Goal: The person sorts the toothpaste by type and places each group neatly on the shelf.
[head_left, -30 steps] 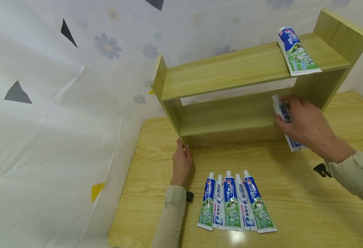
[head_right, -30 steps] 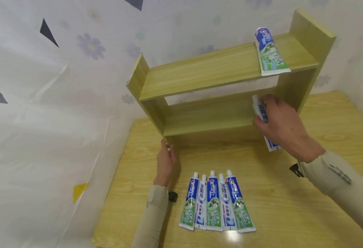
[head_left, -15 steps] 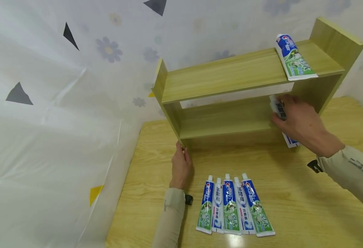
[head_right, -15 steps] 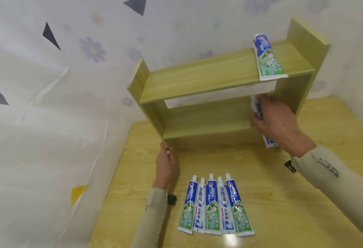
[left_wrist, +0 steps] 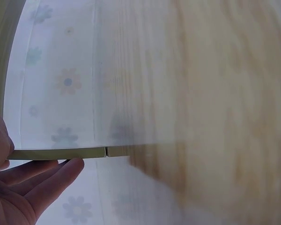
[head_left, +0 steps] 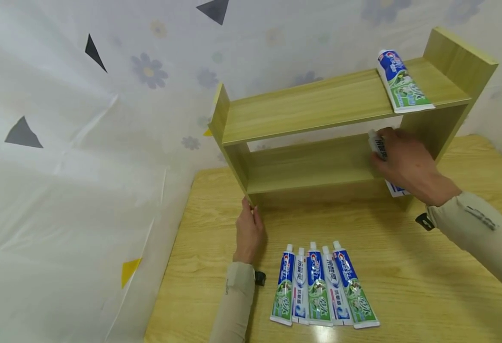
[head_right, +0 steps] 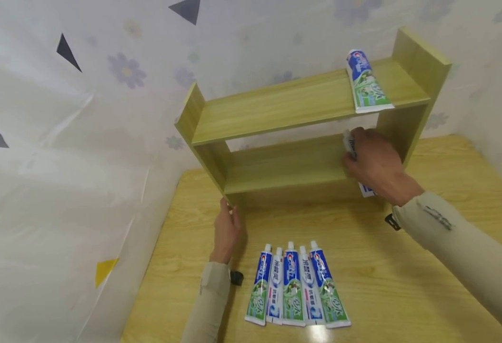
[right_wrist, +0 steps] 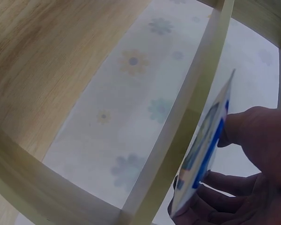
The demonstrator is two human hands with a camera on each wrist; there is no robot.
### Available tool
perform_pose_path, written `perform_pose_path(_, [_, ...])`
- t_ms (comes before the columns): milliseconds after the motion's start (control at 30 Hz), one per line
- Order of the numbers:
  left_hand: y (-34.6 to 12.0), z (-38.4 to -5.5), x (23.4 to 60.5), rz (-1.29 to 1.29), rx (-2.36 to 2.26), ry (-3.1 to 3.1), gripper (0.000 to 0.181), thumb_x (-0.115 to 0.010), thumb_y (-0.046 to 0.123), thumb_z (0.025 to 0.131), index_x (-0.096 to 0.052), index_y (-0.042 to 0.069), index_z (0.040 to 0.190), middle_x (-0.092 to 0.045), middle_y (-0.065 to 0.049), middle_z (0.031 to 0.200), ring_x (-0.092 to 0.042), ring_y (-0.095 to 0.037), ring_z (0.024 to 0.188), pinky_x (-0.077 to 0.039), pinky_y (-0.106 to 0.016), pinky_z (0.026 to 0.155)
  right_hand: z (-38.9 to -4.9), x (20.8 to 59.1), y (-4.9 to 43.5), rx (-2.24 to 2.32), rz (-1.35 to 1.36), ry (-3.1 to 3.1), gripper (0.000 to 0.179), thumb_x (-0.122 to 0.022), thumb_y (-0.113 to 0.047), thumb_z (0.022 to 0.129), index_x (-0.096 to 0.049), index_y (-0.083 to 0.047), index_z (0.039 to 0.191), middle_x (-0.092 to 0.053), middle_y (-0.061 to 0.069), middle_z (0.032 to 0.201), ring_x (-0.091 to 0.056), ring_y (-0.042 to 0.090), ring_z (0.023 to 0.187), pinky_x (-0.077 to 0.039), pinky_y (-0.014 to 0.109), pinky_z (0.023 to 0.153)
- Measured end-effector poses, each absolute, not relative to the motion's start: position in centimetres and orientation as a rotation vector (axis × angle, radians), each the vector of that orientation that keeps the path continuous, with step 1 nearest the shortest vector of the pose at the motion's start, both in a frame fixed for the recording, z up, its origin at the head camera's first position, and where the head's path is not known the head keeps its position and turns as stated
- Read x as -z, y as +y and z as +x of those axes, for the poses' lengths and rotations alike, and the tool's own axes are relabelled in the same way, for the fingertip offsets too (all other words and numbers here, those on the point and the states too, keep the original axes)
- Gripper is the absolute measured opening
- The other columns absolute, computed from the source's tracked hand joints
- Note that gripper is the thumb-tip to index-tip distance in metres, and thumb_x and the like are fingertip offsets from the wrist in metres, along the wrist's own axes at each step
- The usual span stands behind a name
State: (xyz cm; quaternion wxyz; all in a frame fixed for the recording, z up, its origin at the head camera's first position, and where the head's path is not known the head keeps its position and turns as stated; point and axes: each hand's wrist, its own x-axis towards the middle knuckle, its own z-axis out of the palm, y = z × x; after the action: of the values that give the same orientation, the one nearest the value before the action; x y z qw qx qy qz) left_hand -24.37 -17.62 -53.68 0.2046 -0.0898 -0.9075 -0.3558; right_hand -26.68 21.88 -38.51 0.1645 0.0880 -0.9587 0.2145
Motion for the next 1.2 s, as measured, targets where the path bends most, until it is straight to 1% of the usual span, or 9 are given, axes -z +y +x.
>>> perform_pose_path(167, [-17.7,-24.5,53.8,-0.253,0.954,-2.525,0.036,-0.048,0.008,0.117,-0.046,-0.002,0.151,-0.074,-0.023,0.099,-0.072,-0.029,0.076,-0.060,-0.041,0.065,-27.2,38.3,21.9,-0.646,0.237,-2.760,0.054,-0.060,-0.016,0.102,-0.049,0.022,0.140,-0.060,0.040,0.107,-0.060,0.042,0.077,-0.050,0.052,0.058])
perform_pose_path(267, [-17.7,-24.5,53.9,-0.257,0.936,-2.515,0.035,-0.047,0.009,0.117,-0.046,-0.003,0.150,-0.073,-0.022,0.097,-0.072,-0.028,0.074,-0.060,-0.040,0.064,-27.5,38.1,21.9,-0.646,0.239,-2.765,0.055,-0.059,-0.016,0.102,-0.049,0.022,0.140,-0.061,0.039,0.107,-0.060,0.042,0.078,-0.051,0.053,0.059])
perform_pose_path(367, [-17.8,-24.5,53.9,-0.260,0.931,-2.514,0.035,-0.045,0.011,0.118,-0.046,-0.003,0.150,-0.073,-0.022,0.096,-0.073,-0.030,0.074,-0.061,-0.042,0.063,-27.8,37.9,21.9,-0.636,0.241,-2.771,0.055,-0.059,-0.017,0.102,-0.049,0.021,0.140,-0.061,0.039,0.107,-0.061,0.043,0.080,-0.052,0.052,0.060])
perform_pose_path(533, [-17.7,-24.5,53.9,-0.259,0.945,-2.528,0.037,-0.044,0.011,0.118,-0.044,-0.001,0.153,-0.075,-0.025,0.103,-0.075,-0.031,0.079,-0.063,-0.043,0.067,-28.4,37.7,21.9,-0.619,0.244,-2.795,0.053,-0.059,-0.017,0.102,-0.050,0.021,0.137,-0.060,0.037,0.106,-0.061,0.043,0.082,-0.051,0.053,0.062])
perform_pose_path(767, [-17.9,-24.6,54.0,-0.256,0.947,-2.536,0.036,-0.044,0.013,0.119,-0.046,-0.004,0.150,-0.073,-0.022,0.097,-0.071,-0.028,0.073,-0.061,-0.041,0.064,-29.4,37.4,21.7,-0.609,0.227,-2.852,0.047,-0.058,-0.016,0.101,-0.050,0.020,0.129,-0.058,0.035,0.102,-0.060,0.044,0.083,-0.051,0.051,0.061])
perform_pose_path(867, [-17.9,-24.6,53.9,-0.257,0.946,-2.536,0.035,-0.043,0.013,0.119,-0.046,-0.004,0.150,-0.074,-0.024,0.100,-0.075,-0.031,0.078,-0.063,-0.044,0.066,-29.7,37.5,21.7,-0.622,0.208,-2.868,0.046,-0.058,-0.017,0.101,-0.049,0.020,0.127,-0.057,0.035,0.102,-0.059,0.045,0.083,-0.050,0.051,0.061])
perform_pose_path(1000, [-17.8,-24.5,53.9,-0.260,0.948,-2.535,0.035,-0.044,0.012,0.119,-0.046,-0.004,0.150,-0.075,-0.026,0.104,-0.077,-0.032,0.082,-0.065,-0.044,0.068,-30.2,37.6,21.9,-0.639,0.195,-2.910,0.048,-0.058,-0.019,0.103,-0.048,0.020,0.129,-0.057,0.035,0.104,-0.059,0.044,0.084,-0.051,0.051,0.062])
perform_pose_path(1133, [-17.8,-24.5,53.9,-0.251,0.956,-2.537,0.036,-0.043,0.012,0.119,-0.045,-0.003,0.151,-0.075,-0.026,0.106,-0.077,-0.033,0.083,-0.065,-0.045,0.070,-30.6,37.6,22.1,-0.649,0.184,-2.951,0.048,-0.057,-0.019,0.103,-0.047,0.021,0.127,-0.057,0.034,0.102,-0.062,0.043,0.081,-0.052,0.047,0.059])
perform_pose_path(1200, [-17.8,-24.6,53.9,-0.253,0.958,-2.531,0.036,-0.044,0.012,0.119,-0.045,-0.003,0.151,-0.076,-0.028,0.110,-0.079,-0.034,0.088,-0.066,-0.046,0.073,-30.9,37.6,22.2,-0.648,0.183,-2.959,0.046,-0.056,-0.019,0.103,-0.047,0.021,0.124,-0.058,0.034,0.100,-0.062,0.042,0.079,-0.052,0.046,0.057])
